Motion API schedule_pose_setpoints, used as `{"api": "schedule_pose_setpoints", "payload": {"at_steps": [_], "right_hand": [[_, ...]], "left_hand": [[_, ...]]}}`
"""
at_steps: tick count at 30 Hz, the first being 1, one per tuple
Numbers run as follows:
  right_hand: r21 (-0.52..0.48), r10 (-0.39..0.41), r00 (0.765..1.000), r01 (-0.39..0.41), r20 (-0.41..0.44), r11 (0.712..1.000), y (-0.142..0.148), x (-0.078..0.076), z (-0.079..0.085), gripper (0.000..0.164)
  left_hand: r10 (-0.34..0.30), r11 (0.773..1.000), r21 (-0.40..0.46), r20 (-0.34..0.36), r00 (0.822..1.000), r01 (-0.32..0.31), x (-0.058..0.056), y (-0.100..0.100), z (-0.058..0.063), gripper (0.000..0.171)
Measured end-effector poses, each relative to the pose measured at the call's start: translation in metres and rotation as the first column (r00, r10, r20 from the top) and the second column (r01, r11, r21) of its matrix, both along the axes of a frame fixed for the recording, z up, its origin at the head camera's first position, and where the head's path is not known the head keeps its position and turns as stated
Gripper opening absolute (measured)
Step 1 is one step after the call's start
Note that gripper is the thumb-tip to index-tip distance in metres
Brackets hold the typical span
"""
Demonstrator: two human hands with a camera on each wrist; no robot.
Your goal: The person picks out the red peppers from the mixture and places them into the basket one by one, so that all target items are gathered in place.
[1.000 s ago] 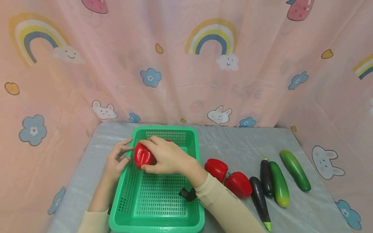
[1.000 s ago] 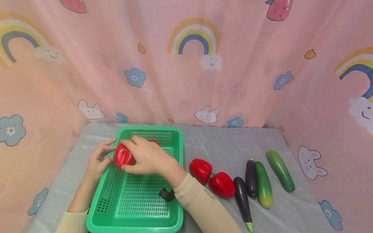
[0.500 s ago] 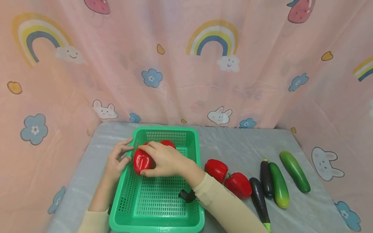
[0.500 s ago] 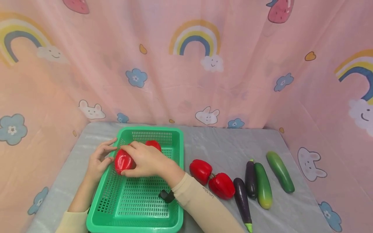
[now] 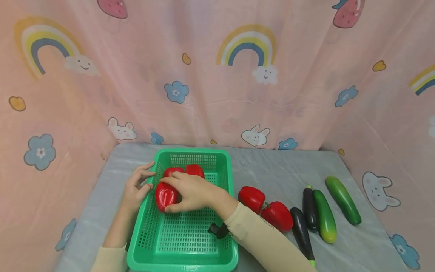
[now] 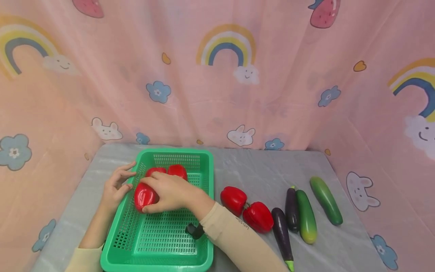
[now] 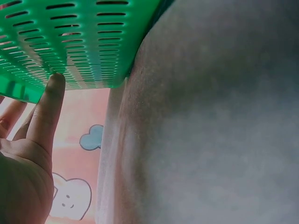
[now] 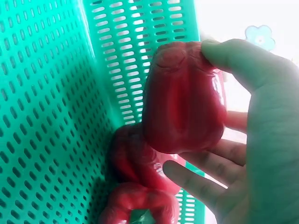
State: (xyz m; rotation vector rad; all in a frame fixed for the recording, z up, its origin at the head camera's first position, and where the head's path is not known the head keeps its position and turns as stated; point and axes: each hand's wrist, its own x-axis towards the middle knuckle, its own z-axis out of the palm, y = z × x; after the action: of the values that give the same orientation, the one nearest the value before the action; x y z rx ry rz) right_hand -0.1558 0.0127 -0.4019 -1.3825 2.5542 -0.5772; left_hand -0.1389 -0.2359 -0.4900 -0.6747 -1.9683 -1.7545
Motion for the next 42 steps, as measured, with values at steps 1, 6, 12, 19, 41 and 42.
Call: {"api": "schedule_pose_setpoints", "payload": {"at_steps": [1,6,12,19,41,42], "right_hand": [[0.005,0.007,1.000,-0.007,0.003,1.000,0.000,0.000,-0.001,0.083],[0.028,0.034,0.999,-0.034,0.005,0.999,-0.001,0.001,-0.005,0.082],[0.073,0.061,0.998,-0.060,-0.014,0.996,-0.004,0.002,-0.010,0.082],[0.074,0.073,0.997,-0.072,-0.012,0.995,-0.006,0.003,-0.012,0.082],[0.108,0.064,0.997,-0.068,0.037,0.992,-0.008,0.004,-0.019,0.083],[0.110,0.063,0.997,-0.066,0.038,0.992,-0.008,0.005,-0.019,0.083]], "left_hand": [[0.000,1.000,-0.004,-0.001,1.000,0.000,0.000,0.000,0.000,0.030],[-0.003,1.000,-0.002,-0.012,1.000,0.003,0.001,-0.001,-0.001,0.028],[0.001,1.000,0.001,-0.009,1.000,-0.001,0.002,-0.001,0.001,0.029],[0.004,1.000,0.004,-0.015,1.000,-0.004,0.002,-0.001,0.001,0.029],[0.008,1.000,0.004,-0.013,1.000,-0.008,0.000,0.000,-0.001,0.030],[0.010,1.000,0.003,-0.012,1.000,-0.010,0.000,0.000,0.000,0.030]]}}
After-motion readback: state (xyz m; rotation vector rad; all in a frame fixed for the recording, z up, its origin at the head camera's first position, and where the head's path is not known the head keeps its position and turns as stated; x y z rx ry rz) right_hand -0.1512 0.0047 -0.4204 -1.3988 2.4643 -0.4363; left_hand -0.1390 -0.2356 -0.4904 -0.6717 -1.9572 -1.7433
